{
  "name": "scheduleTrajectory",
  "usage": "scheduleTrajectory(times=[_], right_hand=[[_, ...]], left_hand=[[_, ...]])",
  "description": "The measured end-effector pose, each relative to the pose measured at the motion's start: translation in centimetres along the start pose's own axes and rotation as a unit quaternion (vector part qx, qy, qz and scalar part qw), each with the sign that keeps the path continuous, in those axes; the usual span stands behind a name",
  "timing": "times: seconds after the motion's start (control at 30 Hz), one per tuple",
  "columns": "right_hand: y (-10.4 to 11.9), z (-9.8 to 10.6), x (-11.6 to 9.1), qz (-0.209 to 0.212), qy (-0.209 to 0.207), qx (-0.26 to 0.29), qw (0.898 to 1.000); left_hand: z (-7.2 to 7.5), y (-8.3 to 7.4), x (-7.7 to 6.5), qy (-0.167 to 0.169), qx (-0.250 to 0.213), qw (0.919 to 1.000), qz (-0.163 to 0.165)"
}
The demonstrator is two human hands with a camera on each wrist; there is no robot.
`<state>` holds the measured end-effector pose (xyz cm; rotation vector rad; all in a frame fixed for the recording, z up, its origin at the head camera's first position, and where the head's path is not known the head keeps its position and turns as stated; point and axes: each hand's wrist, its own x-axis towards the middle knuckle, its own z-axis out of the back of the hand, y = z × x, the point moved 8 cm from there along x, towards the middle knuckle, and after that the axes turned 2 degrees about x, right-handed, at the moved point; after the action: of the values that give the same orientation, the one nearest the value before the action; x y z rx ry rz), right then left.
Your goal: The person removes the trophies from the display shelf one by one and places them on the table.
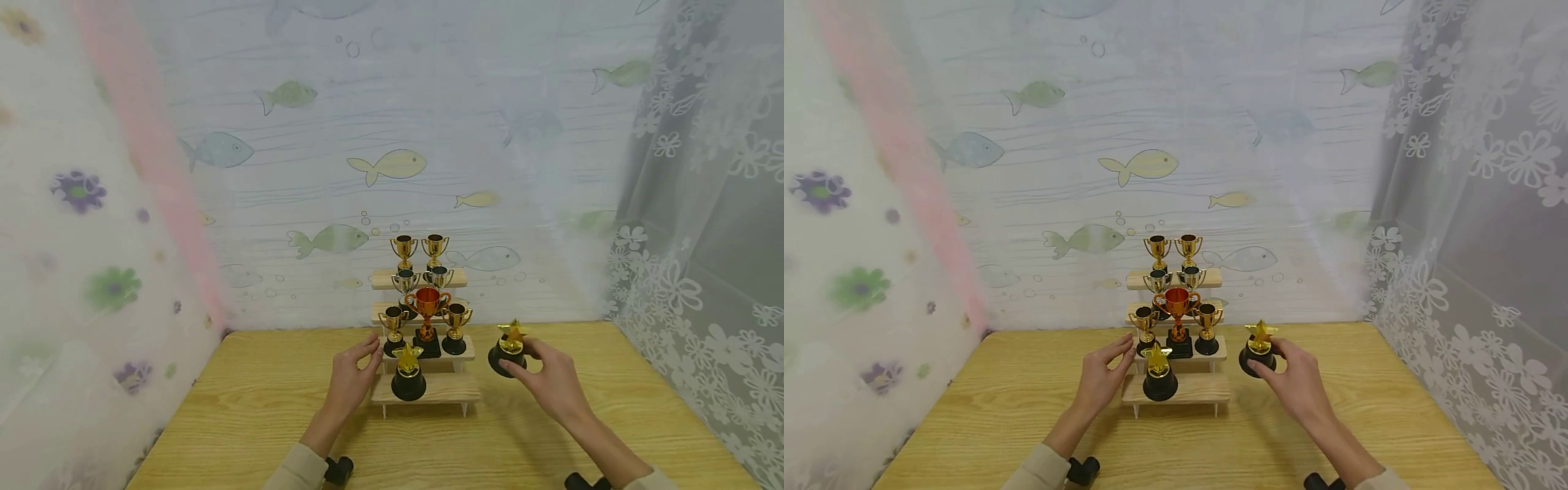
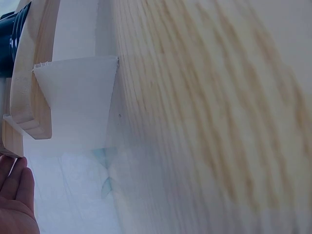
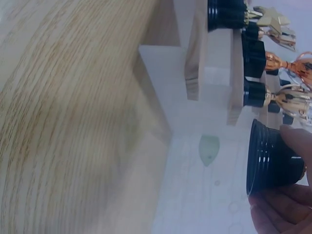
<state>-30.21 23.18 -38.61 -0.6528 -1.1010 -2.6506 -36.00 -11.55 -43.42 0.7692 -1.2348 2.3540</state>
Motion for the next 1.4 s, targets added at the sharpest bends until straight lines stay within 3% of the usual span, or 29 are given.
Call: scheduleTrajectory(times=[1.4], right_hand=[[-5.2, 0.8, 1.7, -0.034, 0.0, -0.023, 0.999]], left_hand=[[0.1, -0.3, -0.1, 0.006, -0.004, 0.9999, 0.012]])
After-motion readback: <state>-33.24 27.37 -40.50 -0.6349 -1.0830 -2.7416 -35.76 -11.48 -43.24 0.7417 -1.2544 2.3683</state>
